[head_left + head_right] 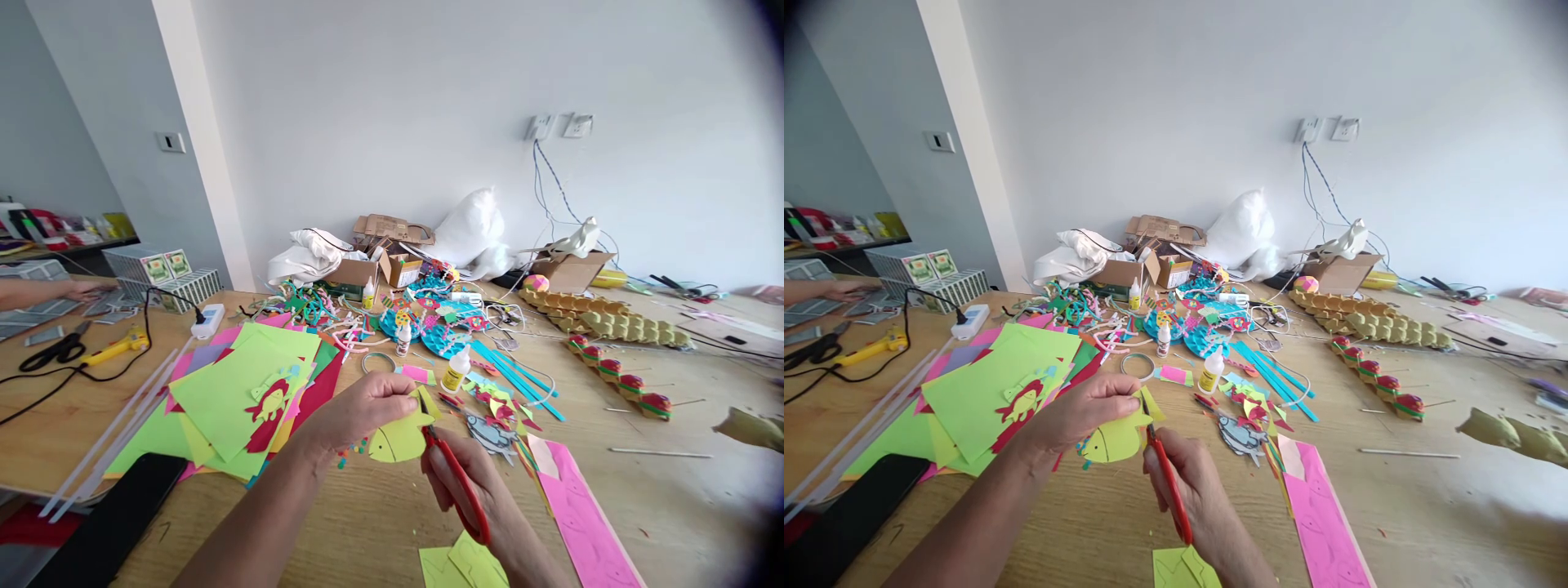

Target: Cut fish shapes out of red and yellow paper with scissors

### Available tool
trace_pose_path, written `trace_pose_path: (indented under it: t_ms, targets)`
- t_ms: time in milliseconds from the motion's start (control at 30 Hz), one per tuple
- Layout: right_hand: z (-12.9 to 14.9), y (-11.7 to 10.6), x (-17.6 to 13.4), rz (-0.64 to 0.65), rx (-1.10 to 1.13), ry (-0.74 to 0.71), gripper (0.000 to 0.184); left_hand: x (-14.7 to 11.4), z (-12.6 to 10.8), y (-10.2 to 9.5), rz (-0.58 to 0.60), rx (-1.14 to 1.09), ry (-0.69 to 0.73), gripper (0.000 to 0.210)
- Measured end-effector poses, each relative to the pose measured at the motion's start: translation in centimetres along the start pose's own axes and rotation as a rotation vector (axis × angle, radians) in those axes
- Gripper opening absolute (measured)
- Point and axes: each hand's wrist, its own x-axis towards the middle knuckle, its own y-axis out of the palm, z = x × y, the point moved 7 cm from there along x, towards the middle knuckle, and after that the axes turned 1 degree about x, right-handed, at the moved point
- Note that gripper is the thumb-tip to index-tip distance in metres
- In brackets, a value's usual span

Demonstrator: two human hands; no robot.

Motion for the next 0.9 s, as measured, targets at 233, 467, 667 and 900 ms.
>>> trace_pose_path:
  t_ms: [233,467,667,900]
  targets:
    - [-0.2,-0.3,-0.3,-0.003,-0.021,0.045,0.046,-0.1,-0.5,0.2,0.066,0.072,0.046,0.023]
    - [-0.4,-0.6,-0.6,0.037,-0.068,0.059,0.041,-0.1,-0.8,0.3,0.095,0.13,0.033,0.025]
    - [0.1,-1.1,-0.9,0.042,-0.193,0.038,0.037,-0.3,-0.5,0.6,0.144,0.066,-0.026,0.027]
    - [-0.4,-1.7,-0.5,-0.084,0.014,0.086,0.042,0.4,0.1,-0.5,-0.001,-0.153,0.022,0.03]
